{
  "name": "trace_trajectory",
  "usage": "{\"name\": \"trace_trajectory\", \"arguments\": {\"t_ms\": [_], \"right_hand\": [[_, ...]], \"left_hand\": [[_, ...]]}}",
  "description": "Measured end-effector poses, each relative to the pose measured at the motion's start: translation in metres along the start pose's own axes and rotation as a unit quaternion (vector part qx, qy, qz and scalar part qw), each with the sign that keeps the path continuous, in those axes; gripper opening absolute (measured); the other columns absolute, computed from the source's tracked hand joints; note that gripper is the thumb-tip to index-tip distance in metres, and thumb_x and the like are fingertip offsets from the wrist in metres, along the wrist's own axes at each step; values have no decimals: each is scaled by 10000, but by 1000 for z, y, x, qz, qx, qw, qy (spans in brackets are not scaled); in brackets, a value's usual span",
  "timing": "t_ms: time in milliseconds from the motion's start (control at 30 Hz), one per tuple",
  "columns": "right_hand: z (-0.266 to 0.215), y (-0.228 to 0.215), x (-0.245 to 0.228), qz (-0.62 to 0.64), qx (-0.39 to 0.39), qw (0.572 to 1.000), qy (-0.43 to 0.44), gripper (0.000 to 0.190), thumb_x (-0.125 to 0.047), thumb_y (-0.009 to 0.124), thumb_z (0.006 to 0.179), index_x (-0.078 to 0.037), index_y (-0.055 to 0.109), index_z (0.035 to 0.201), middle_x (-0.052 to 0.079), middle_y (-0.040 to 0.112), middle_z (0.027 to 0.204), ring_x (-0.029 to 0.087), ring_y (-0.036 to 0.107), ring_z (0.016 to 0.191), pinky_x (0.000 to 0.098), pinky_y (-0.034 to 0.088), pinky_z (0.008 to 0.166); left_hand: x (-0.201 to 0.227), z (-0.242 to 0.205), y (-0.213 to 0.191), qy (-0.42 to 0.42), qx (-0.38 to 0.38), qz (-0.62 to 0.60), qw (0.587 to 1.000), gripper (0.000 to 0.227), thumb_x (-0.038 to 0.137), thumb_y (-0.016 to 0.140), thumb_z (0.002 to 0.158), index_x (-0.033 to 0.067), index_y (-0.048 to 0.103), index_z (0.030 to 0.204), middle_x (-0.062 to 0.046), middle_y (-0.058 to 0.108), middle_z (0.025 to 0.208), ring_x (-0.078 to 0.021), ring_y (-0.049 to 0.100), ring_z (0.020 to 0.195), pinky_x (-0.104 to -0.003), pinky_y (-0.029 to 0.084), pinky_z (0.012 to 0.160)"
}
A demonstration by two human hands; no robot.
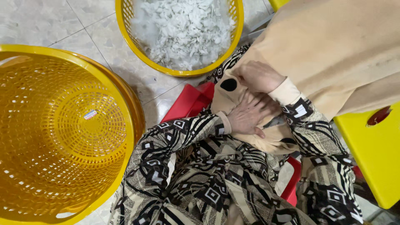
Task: The person repeatedly scoops white fluffy material from a yellow basket and stuffs it into a beige cushion with black circular patches. The hands compress and arrange the material inside the cushion opening throughout the clip.
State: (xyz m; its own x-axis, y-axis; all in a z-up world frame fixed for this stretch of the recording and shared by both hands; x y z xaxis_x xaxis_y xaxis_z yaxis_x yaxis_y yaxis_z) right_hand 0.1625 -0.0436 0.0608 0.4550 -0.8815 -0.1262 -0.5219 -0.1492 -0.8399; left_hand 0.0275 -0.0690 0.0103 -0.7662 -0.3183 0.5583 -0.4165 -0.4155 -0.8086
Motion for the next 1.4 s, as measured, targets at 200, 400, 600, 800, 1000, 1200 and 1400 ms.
{"name": "trace_trajectory", "arguments": {"t_ms": [200,400,600,800,1000,1200,1400], "right_hand": [[26,-101,-52,88,279,946,-140,321,-99,764,911,65,681,1175,265,694,962,433,690,833,480,539,742],[-42,-96,-40,79,294,948,-92,409,-156,772,936,59,666,1268,254,708,1120,387,718,868,455,553,803],[-190,2,46,127,263,940,177,222,-237,737,1050,-19,766,1084,160,742,912,265,715,715,373,577,676],[-249,107,60,129,302,898,294,302,-290,792,882,-3,721,948,197,735,879,345,713,689,450,554,615],[-241,118,56,161,390,862,282,93,-95,679,947,-29,666,1011,184,682,941,413,661,852,507,505,710],[-217,105,41,81,385,885,251,261,-186,737,890,-74,661,1113,120,556,1074,308,555,1067,429,456,920],[-218,118,36,-15,377,878,296,643,-366,839,835,2,627,1318,103,552,1141,282,506,1124,419,395,929]], "left_hand": [[1,-1,-7,-18,-46,26,998,987,787,515,841,216,255,1603,-200,150,1668,-397,60,1562,-766,-89,1160],[-12,1,-10,-49,48,-22,997,692,588,390,1045,67,456,1495,-211,306,1621,-373,213,1552,-704,22,1235],[-23,8,-1,-45,63,-40,996,303,280,505,1002,79,716,1083,-135,609,1368,-317,486,1374,-673,153,1214],[-25,-10,-57,-118,214,-225,943,179,183,598,1011,59,714,1069,-136,741,886,-311,708,846,-490,474,917],[-41,-12,-93,-149,256,-104,950,156,119,623,1024,-1,620,1123,-165,676,776,-376,663,722,-491,471,627],[7,-7,-70,104,221,155,957,186,84,663,852,20,600,1015,-138,654,1123,-296,640,1002,-399,546,804],[15,30,-9,80,49,83,992,394,86,697,893,-4,637,1272,-88,622,1291,-227,595,1202,-325,538,960]]}}
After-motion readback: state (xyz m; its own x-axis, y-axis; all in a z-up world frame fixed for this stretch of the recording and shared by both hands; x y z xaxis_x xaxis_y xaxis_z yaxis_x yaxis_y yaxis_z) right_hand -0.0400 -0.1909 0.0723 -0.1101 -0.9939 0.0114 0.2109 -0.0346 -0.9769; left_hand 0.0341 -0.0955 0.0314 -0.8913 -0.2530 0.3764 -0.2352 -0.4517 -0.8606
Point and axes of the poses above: each hand's wrist, its own z-axis towards the middle knuckle, its own y-axis out of the palm, x = y × z, the point moved 8 cm from there along z, towards the middle knuckle
